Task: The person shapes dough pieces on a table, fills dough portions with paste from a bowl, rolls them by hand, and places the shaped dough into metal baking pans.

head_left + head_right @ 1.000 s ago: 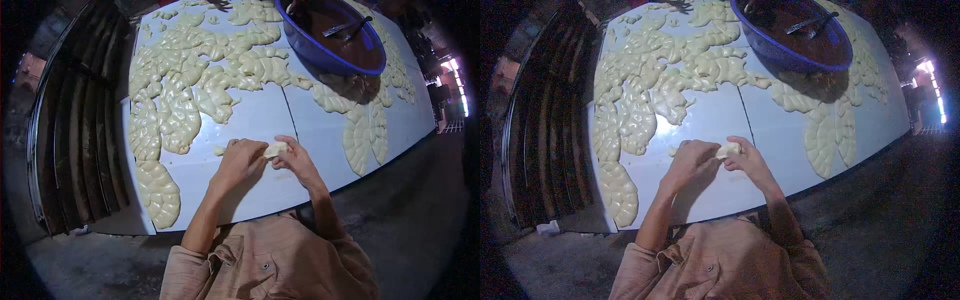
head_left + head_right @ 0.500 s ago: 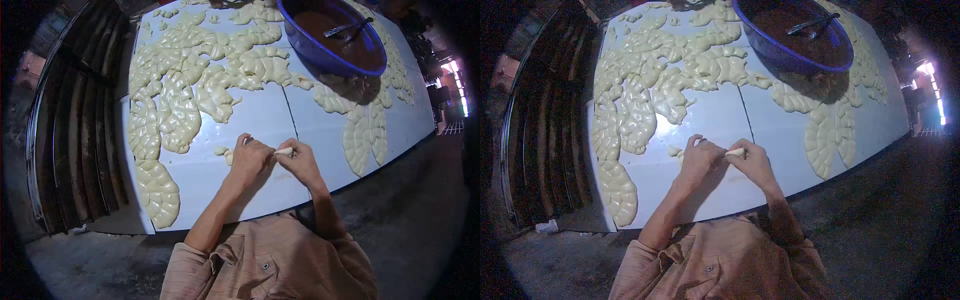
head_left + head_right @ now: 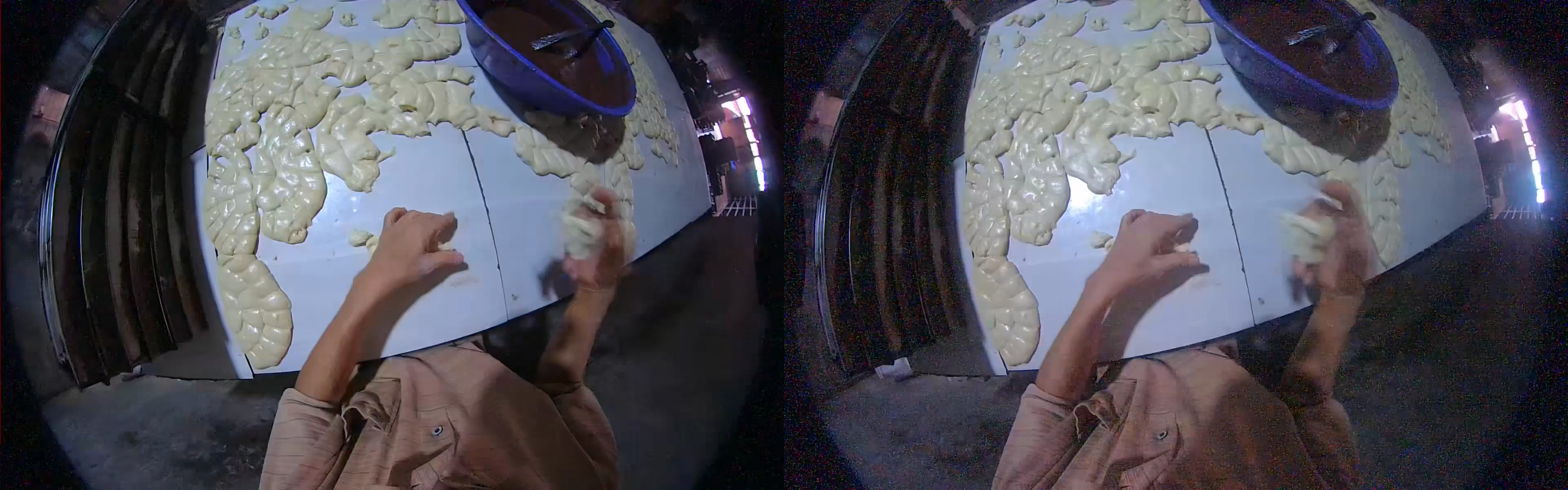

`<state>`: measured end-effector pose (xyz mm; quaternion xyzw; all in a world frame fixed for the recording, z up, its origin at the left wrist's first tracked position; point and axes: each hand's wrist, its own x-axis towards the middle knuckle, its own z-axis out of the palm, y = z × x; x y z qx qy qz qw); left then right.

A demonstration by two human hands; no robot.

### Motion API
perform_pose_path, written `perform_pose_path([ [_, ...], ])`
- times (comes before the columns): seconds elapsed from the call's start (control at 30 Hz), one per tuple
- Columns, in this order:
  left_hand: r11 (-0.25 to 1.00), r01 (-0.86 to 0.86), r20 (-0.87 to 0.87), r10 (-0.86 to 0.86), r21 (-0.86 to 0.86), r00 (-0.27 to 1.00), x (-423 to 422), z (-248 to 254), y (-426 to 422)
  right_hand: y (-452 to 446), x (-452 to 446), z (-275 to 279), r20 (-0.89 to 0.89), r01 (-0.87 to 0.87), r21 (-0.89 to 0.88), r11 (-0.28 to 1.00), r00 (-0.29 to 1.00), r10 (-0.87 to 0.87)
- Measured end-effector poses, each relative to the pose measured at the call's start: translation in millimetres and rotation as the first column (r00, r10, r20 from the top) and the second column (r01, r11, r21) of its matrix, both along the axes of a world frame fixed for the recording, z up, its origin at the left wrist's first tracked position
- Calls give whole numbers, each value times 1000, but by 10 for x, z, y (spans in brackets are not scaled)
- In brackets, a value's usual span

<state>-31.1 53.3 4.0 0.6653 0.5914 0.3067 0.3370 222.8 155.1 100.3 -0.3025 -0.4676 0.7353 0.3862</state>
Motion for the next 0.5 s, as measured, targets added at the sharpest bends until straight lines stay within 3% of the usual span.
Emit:
perform_pose_path([
  [0.03,999,13,81,-10,-37,997,-55,-8,4,64,-78,-93,384,-18,-18,1000,923,24],
  [0.07,997,25,162,-13,-73,987,-125,-10,20,45,-239,-270,799,11,71,997,598,-64],
  [0.1,979,55,192,-16,-197,981,-238,139,81,57,-36,-714,867,-117,330,937,431,-251],
  [0.13,945,82,215,-13,-317,977,-351,289,139,58,148,-1041,844,-290,529,797,281,-457],
  [0.23,982,-117,80,130,-149,988,-595,332,-48,-333,-153,-773,836,52,453,890,322,-445],
  [0.3,988,-119,-178,100,-98,979,-721,376,-115,-493,-420,-639,840,-201,388,900,479,-255],
  [0.37,996,-44,-197,29,-72,980,-667,285,-209,-596,-605,-836,824,-530,541,653,488,-287],
  [0.4,998,-16,-205,4,-58,979,-633,237,-272,-645,-704,-907,866,-607,484,631,434,-247],
  [0.47,993,23,-253,-53,-118,966,-500,269,-342,-723,-825,-1049,774,-604,633,484,513,-371],
  [0.5,996,16,-277,-40,-89,960,-442,226,-354,-708,-833,-1127,749,-593,661,461,565,-347],
])
